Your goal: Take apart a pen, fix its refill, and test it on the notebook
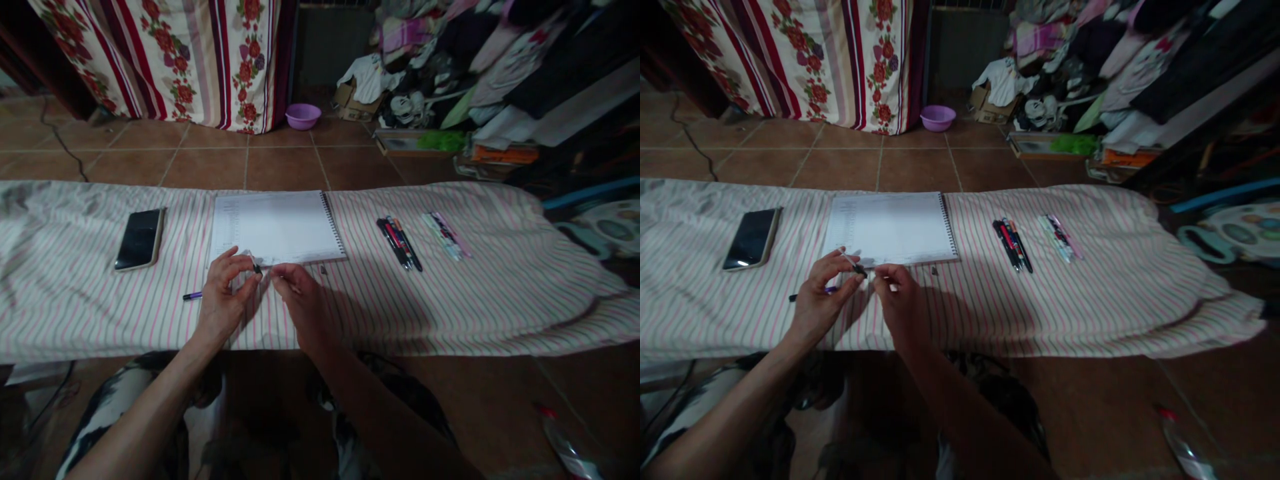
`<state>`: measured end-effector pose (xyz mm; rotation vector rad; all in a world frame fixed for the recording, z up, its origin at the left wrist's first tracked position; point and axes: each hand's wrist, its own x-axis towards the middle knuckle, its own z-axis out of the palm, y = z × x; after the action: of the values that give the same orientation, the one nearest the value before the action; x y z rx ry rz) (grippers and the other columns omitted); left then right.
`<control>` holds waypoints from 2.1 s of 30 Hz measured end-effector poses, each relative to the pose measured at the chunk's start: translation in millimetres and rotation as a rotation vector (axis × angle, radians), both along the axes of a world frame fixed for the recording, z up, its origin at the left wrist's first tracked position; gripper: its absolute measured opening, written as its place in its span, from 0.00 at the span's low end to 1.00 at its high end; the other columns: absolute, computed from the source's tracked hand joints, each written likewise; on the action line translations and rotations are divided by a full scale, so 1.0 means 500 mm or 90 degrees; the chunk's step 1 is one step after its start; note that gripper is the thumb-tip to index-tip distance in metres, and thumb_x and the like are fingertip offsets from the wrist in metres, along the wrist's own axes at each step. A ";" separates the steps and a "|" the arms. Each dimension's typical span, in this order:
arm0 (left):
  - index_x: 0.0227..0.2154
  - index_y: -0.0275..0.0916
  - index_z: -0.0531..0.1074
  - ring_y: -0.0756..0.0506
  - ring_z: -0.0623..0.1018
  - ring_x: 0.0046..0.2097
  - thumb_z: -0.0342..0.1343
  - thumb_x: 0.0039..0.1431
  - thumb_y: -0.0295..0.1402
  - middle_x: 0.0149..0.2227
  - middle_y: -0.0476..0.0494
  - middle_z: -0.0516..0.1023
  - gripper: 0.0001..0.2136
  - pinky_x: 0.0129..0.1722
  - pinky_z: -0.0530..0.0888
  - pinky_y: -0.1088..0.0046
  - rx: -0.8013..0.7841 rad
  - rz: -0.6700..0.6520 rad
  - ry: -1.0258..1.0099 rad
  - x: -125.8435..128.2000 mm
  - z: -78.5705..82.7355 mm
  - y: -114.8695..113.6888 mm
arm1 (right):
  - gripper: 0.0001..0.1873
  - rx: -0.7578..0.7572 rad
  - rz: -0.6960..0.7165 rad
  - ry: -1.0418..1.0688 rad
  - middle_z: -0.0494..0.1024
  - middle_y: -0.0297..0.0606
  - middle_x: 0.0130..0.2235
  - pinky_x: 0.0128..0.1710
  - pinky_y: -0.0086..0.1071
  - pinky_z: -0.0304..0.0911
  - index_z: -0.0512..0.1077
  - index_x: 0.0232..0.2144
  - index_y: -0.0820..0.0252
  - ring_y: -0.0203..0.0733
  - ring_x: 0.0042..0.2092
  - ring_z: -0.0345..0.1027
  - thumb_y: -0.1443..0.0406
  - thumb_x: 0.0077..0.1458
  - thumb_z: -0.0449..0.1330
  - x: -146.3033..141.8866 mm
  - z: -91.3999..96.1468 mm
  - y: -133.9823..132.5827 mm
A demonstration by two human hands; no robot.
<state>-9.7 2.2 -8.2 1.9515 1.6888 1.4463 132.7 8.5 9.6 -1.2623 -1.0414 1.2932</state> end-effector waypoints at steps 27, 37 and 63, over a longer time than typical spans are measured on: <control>0.33 0.47 0.80 0.39 0.68 0.57 0.61 0.54 0.37 0.43 0.44 0.78 0.05 0.55 0.68 0.51 -0.013 -0.091 -0.071 -0.005 0.000 -0.005 | 0.11 0.333 0.095 -0.286 0.80 0.33 0.33 0.36 0.33 0.66 0.76 0.33 0.53 0.38 0.34 0.71 0.72 0.50 0.58 0.026 -0.014 0.016; 0.31 0.47 0.80 0.39 0.67 0.58 0.62 0.53 0.38 0.44 0.44 0.77 0.05 0.56 0.67 0.52 -0.026 -0.108 -0.042 -0.014 0.007 0.000 | 0.12 0.304 0.169 -0.183 0.82 0.34 0.36 0.33 0.29 0.66 0.78 0.36 0.53 0.38 0.36 0.73 0.71 0.50 0.59 0.038 -0.017 0.022; 0.28 0.44 0.78 0.38 0.68 0.58 0.60 0.54 0.42 0.43 0.43 0.78 0.08 0.57 0.65 0.50 -0.078 -0.053 -0.041 -0.024 0.022 -0.005 | 0.07 0.068 0.125 -0.047 0.81 0.34 0.35 0.39 0.34 0.69 0.76 0.31 0.55 0.39 0.36 0.75 0.62 0.46 0.63 0.041 -0.020 0.031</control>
<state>-21.5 -0.1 2.7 1.8670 1.6091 1.3295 152.9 23.8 -0.2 -1.1559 -1.2960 1.3268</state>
